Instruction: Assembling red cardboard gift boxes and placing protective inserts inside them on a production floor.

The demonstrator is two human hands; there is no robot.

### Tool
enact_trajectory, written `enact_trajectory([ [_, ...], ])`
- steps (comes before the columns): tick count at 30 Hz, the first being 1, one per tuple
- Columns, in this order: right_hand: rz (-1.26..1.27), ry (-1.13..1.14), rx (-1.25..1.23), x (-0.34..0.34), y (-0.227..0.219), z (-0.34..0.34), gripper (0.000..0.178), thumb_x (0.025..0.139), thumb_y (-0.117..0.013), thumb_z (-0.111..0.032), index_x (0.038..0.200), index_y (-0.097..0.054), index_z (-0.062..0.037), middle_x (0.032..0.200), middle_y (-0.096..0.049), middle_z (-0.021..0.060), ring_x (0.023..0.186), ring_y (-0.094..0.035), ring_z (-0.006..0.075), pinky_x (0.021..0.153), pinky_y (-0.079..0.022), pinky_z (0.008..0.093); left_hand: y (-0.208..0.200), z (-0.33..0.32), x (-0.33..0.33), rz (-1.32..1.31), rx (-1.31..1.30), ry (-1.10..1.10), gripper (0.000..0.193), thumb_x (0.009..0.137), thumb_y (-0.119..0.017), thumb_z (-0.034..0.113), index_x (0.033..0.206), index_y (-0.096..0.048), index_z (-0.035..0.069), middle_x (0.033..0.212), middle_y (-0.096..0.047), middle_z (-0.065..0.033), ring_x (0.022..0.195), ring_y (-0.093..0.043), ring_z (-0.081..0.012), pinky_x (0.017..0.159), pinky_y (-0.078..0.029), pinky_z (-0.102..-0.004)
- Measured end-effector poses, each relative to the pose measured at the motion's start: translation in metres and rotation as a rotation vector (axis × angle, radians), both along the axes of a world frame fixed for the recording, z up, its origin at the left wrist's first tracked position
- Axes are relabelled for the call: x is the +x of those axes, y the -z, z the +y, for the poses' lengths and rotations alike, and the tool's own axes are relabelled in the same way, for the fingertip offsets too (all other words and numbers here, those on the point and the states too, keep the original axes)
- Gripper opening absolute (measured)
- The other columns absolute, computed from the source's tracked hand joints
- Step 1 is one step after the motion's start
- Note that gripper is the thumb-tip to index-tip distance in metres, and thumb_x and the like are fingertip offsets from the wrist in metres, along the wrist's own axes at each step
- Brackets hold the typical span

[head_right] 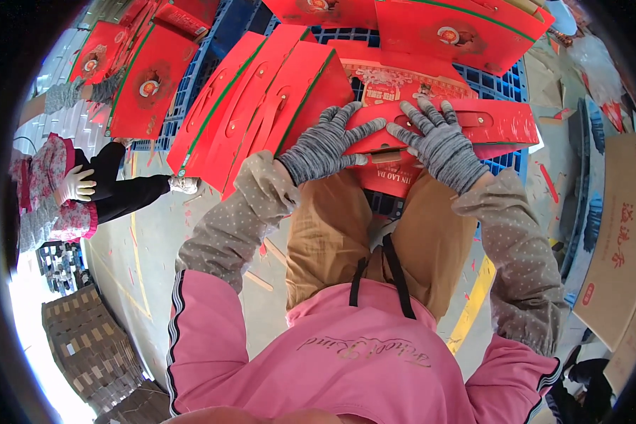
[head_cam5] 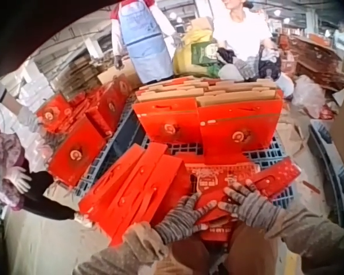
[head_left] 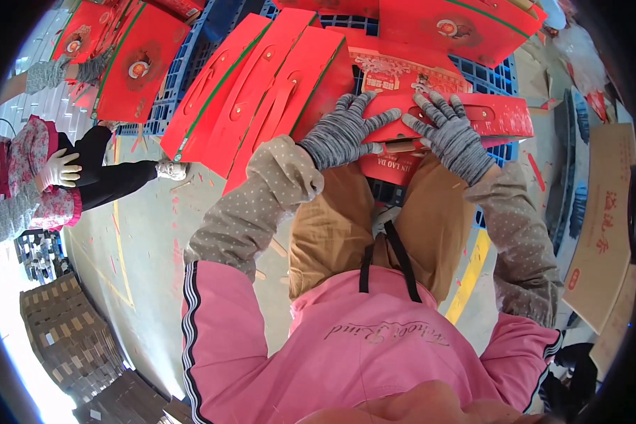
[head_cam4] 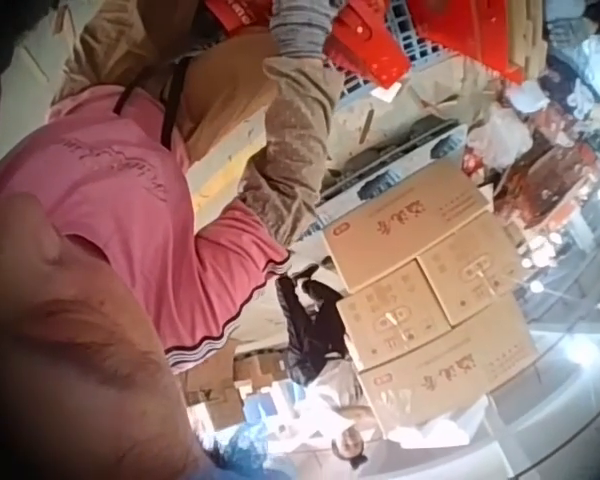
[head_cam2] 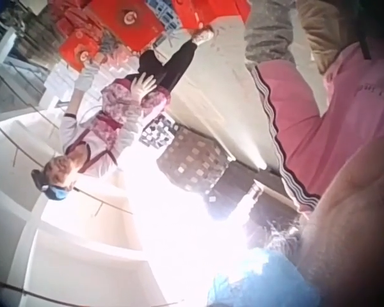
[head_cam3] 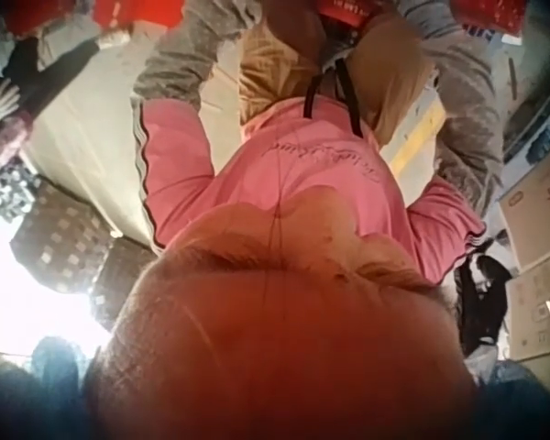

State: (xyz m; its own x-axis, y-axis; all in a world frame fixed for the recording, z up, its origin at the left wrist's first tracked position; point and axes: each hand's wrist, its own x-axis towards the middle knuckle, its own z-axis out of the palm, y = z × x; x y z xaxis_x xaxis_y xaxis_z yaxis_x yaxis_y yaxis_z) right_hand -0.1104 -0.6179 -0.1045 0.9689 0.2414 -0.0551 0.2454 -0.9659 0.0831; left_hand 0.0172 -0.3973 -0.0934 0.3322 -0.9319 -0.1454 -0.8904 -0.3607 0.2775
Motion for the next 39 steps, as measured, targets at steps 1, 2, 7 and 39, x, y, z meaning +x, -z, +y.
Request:
enact_trajectory([
  [1,-0.008,0.016,-0.024,-0.001,0.001,0.003,0.059,0.084,-0.055,-0.032,0.140,-0.034,-0.0296,0.150,-0.024,0.0077,0.138,-0.022,0.0301,0.109,-0.012,0.0554,0.002,-0.001,0.000,0.009,-0.002,0.001,0.072,0.081,-0.057,0.053,0.143,-0.026,0.033,0.145,-0.022,-0.0225,0.129,-0.028,-0.0457,0.105,-0.031,-0.0505],
  [2,-0.017,0.033,-0.049,-0.003,0.002,0.004,0.059,0.084,-0.054,-0.032,0.140,-0.034,-0.0290,0.150,-0.022,0.0078,0.138,-0.021,0.0305,0.109,-0.011,0.0562,0.004,-0.002,0.000,-0.007,0.006,0.018,0.074,0.080,-0.057,0.054,0.143,-0.025,0.033,0.146,-0.020,-0.0219,0.129,-0.027,-0.0467,0.104,-0.031,-0.0520],
  [7,-0.086,-0.036,-0.029,-0.011,0.005,0.010,0.067,0.082,-0.058,-0.032,0.142,-0.030,-0.0214,0.152,-0.016,0.0085,0.140,-0.014,0.0306,0.110,-0.005,0.0565,0.009,0.006,-0.001,-0.222,0.034,0.126,0.077,0.079,-0.057,0.055,0.144,-0.022,0.033,0.149,-0.014,-0.0207,0.128,-0.026,-0.0493,0.103,-0.031,-0.0544],
  [39,-0.596,1.135,2.143,-0.016,0.058,0.123,0.022,0.081,-0.069,-0.008,0.097,-0.055,-0.0057,0.073,-0.060,0.0036,0.054,-0.057,0.0118,0.047,-0.049,0.0233,0.033,-0.002,-0.012,0.054,-0.489,-0.176,0.049,0.064,-0.074,0.044,0.111,-0.065,0.032,0.130,-0.041,-0.0131,0.119,-0.036,-0.0355,0.103,-0.030,-0.0458],
])
